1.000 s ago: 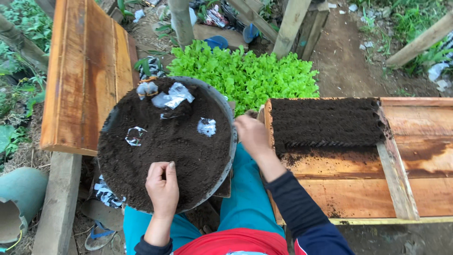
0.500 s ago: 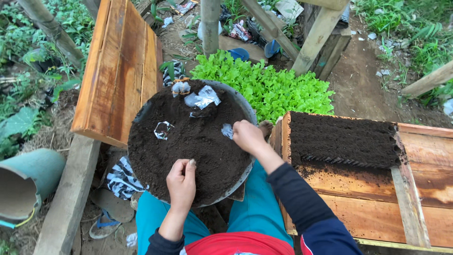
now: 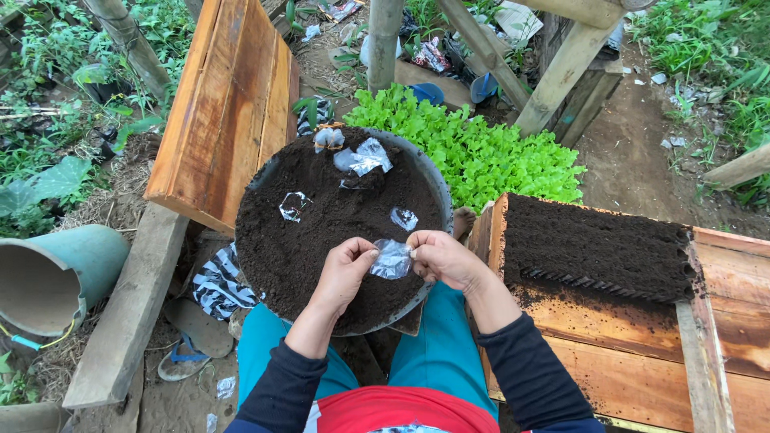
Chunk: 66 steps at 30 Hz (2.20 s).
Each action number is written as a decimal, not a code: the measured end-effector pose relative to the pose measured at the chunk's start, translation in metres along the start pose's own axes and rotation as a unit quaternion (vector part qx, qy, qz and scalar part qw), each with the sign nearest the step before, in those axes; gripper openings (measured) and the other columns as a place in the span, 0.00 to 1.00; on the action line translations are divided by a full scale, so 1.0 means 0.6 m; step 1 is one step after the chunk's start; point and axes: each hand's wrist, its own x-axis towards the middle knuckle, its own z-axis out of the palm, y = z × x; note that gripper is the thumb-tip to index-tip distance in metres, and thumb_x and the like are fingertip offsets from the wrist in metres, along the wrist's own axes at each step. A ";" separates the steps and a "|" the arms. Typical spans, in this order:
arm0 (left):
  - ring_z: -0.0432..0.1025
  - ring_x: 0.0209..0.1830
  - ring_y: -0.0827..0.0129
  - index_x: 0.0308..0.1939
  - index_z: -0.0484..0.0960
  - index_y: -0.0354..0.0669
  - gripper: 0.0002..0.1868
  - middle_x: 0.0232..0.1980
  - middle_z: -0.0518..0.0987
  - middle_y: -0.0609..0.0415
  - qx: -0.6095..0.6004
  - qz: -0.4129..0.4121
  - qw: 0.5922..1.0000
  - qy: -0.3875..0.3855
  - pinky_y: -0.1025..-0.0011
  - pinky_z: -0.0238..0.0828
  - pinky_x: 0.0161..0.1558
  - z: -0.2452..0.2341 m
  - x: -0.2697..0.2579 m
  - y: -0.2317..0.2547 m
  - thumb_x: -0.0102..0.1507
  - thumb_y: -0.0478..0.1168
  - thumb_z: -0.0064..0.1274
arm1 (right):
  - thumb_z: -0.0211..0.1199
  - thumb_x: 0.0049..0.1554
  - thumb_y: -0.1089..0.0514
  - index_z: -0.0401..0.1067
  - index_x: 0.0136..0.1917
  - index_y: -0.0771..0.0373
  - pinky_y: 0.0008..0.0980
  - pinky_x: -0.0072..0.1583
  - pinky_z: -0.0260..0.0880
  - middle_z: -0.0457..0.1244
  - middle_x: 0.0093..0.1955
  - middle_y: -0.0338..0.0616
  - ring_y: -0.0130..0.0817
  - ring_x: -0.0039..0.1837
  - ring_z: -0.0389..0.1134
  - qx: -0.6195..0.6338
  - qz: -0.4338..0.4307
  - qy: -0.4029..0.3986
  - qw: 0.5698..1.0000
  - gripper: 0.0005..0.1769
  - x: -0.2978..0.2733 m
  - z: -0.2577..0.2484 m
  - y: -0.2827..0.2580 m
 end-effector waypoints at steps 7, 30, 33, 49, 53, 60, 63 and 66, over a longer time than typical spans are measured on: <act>0.60 0.20 0.83 0.29 0.78 0.39 0.01 0.21 0.68 0.62 -0.055 -0.085 0.992 0.078 0.88 0.55 0.22 -0.012 -0.005 -0.019 0.55 0.32 0.52 | 0.61 0.49 0.55 0.72 0.47 0.63 0.25 0.25 0.57 0.63 0.30 0.48 0.30 0.28 0.61 -0.225 -0.036 0.239 0.944 0.13 0.024 -0.005 0.020; 0.66 0.18 0.77 0.28 0.74 0.37 0.05 0.20 0.70 0.57 -0.114 -0.020 0.991 0.070 0.85 0.59 0.20 -0.006 -0.034 -0.006 0.58 0.32 0.54 | 0.64 0.49 0.63 0.74 0.44 0.61 0.19 0.37 0.64 0.65 0.31 0.41 0.20 0.34 0.62 -0.180 -0.203 0.248 0.930 0.07 -0.010 0.122 0.033; 0.65 0.18 0.77 0.26 0.75 0.35 0.07 0.20 0.71 0.55 -0.129 -0.032 0.989 0.062 0.83 0.59 0.20 -0.002 -0.033 -0.009 0.59 0.32 0.54 | 0.64 0.48 0.66 0.74 0.40 0.65 0.16 0.28 0.61 0.63 0.24 0.42 0.22 0.25 0.61 -0.155 -0.184 0.183 0.953 0.04 -0.001 0.118 0.057; 0.66 0.31 0.66 0.48 0.76 0.39 0.18 0.38 0.66 0.51 0.026 0.025 0.997 0.068 0.76 0.68 0.31 -0.016 -0.046 0.026 0.53 0.30 0.54 | 0.55 0.51 0.68 0.74 0.44 0.56 0.32 0.50 0.67 0.67 0.41 0.39 0.40 0.46 0.68 -0.414 -0.300 0.164 0.844 0.11 -0.022 0.128 0.035; 0.65 0.40 0.62 0.31 0.82 0.45 0.06 0.38 0.66 0.55 0.217 0.227 0.948 0.059 0.68 0.64 0.43 -0.021 -0.065 0.082 0.54 0.30 0.55 | 0.54 0.51 0.63 0.72 0.49 0.54 0.40 0.53 0.67 0.66 0.47 0.44 0.45 0.53 0.67 -0.557 -0.254 0.153 0.775 0.12 -0.010 0.125 0.037; 0.74 0.36 0.54 0.38 0.80 0.40 0.11 0.34 0.78 0.47 0.206 0.295 0.915 0.181 0.65 0.70 0.38 -0.095 -0.043 0.112 0.55 0.25 0.48 | 0.64 0.45 0.53 0.68 0.54 0.55 0.42 0.48 0.66 0.62 0.49 0.45 0.46 0.52 0.64 -0.746 -0.267 0.159 0.589 0.21 0.022 0.170 0.031; 0.73 0.33 0.58 0.36 0.80 0.42 0.10 0.31 0.77 0.50 0.213 0.283 0.915 0.194 0.67 0.69 0.36 -0.112 -0.035 0.109 0.55 0.26 0.48 | 0.68 0.38 0.58 0.67 0.55 0.60 0.49 0.54 0.65 0.61 0.52 0.55 0.57 0.55 0.62 -0.679 -0.353 -0.027 0.643 0.29 0.055 0.224 0.045; 0.70 0.28 0.65 0.42 0.77 0.43 0.14 0.27 0.73 0.49 0.197 0.237 0.928 0.209 0.68 0.68 0.32 -0.116 -0.043 0.106 0.56 0.26 0.44 | 0.70 0.35 0.58 0.69 0.53 0.59 0.46 0.46 0.67 0.56 0.54 0.54 0.54 0.52 0.60 -0.767 -0.166 -0.015 0.620 0.30 0.103 0.220 0.069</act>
